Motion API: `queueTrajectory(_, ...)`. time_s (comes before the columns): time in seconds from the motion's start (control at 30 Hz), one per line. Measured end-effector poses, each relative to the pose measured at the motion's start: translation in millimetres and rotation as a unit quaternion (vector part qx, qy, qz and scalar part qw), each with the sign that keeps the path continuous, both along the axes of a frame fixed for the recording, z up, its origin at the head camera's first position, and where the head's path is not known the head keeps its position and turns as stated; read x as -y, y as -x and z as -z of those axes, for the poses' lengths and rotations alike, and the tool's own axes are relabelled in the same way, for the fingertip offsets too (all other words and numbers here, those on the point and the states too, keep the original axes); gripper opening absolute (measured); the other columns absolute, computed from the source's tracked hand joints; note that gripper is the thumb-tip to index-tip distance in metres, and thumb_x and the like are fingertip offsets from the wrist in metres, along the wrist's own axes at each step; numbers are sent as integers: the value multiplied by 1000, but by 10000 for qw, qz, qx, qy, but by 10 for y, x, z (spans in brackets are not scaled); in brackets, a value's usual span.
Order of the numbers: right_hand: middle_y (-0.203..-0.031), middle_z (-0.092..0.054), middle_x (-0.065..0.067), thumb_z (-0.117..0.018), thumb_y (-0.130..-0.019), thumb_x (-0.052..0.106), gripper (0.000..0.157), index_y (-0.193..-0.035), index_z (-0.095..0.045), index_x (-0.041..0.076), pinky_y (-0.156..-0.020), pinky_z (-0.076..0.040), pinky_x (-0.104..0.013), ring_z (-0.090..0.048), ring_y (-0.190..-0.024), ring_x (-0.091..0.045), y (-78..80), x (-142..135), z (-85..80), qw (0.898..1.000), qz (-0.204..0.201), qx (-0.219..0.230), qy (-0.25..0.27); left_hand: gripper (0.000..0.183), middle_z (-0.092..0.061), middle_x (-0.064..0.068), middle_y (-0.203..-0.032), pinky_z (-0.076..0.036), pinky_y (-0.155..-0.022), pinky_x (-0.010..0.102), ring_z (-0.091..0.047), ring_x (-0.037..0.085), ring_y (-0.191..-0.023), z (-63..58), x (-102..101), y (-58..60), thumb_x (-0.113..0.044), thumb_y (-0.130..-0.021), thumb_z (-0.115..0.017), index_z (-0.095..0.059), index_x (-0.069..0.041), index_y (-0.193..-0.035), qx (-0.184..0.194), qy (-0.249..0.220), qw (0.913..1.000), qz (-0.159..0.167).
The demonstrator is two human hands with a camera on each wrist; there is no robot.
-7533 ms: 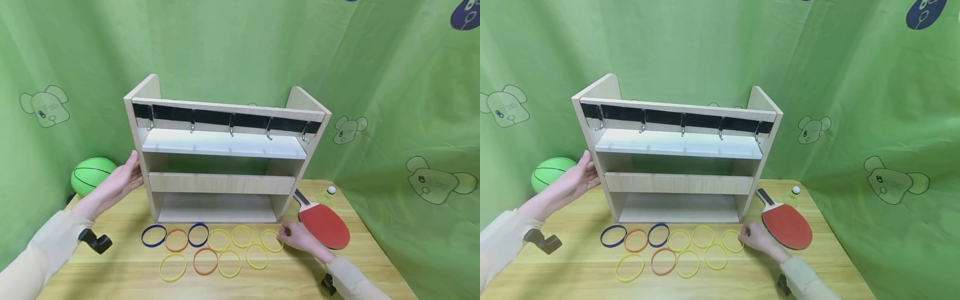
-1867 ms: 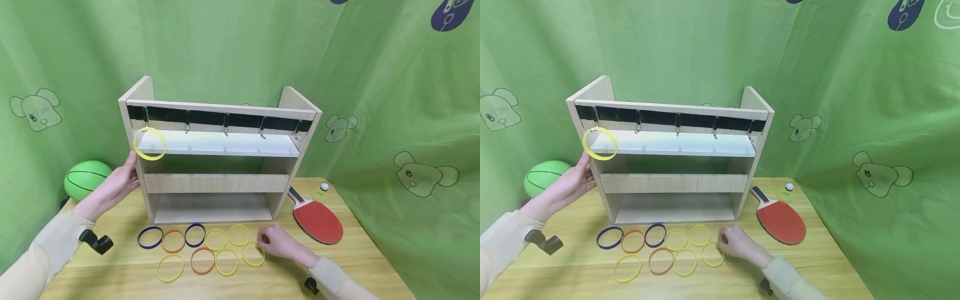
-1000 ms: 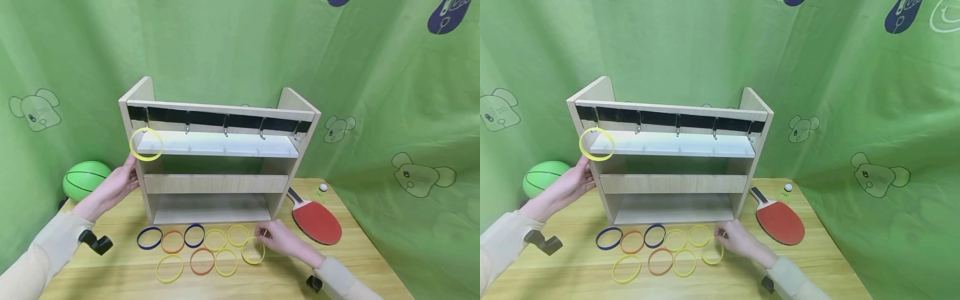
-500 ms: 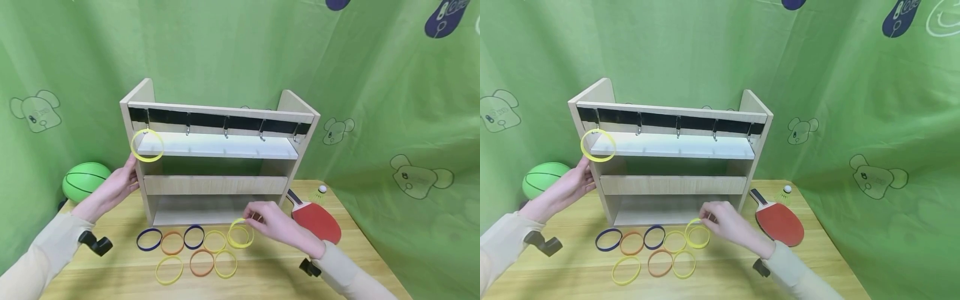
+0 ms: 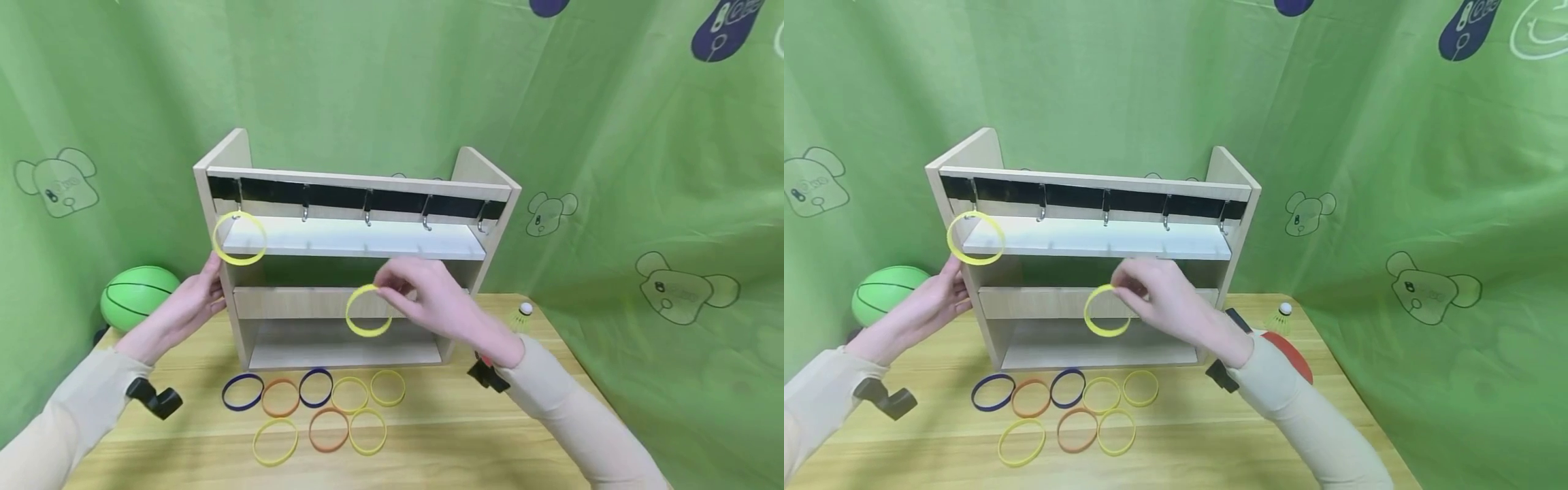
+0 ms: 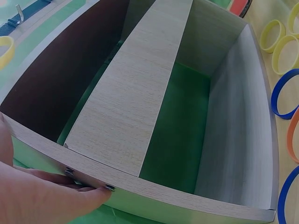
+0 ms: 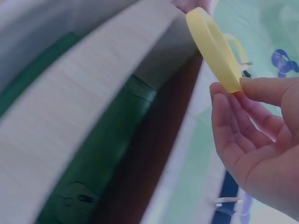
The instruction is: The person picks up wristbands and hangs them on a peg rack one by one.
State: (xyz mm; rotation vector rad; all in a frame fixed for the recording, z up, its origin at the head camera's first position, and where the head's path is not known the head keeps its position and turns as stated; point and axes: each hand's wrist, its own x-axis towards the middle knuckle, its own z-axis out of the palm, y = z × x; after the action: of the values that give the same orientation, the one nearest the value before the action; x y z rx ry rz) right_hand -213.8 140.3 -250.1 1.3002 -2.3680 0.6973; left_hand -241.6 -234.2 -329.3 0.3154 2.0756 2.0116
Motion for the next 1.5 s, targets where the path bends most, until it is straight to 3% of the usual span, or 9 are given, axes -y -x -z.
queueTrajectory(0.3,-91,-73,-7,-68,-92,5,3,-94,-68,3,-70,-59,-14,-69,-79,-11,99,303,-466,9984,-187,-464,253,95,9,31,-163,2,-125,60,6,46,-152,-5,12,5,-66,-99,-20,12,5,-154,13,29,10000,-39)
queueTrajectory(0.63,-91,-72,-4,-65,-94,8,4,-94,-68,5,-72,-58,-16,-68,-79,-10,234,603,-674,9972,-158,-625,381,94,8,29,-163,3,-126,60,7,45,-152,2,3,2,-67,-99,-19,10,3,-155,21,54,10000,-38)
queueTrajectory(0.93,-89,-71,-6,-64,-94,5,6,-90,-67,3,-72,-56,-15,-66,-80,-11,338,830,-700,9945,-285,-954,323,95,12,29,-162,3,-126,60,9,45,-152,-9,-2,3,-67,-99,-20,12,4,-154,42,54,10000,-60)
queueTrajectory(1.27,-83,-68,-6,-58,-94,1,10,-86,-64,3,-73,-55,-21,-63,-79,-16,376,899,-653,9877,65,-1561,-38,97,11,30,-162,2,-126,59,8,46,-152,6,-19,-1,-68,-98,-19,12,5,-154,27,79,9999,-100)
queueTrajectory(1.5,-85,-69,-7,-61,-93,3,7,-88,-66,3,-74,-57,-23,-65,-81,-18,379,922,-642,9873,330,-1508,-371,97,8,31,-163,2,-126,59,6,46,-152,3,-9,7,-68,-98,-19,10,5,-155,10,75,9999,-94)
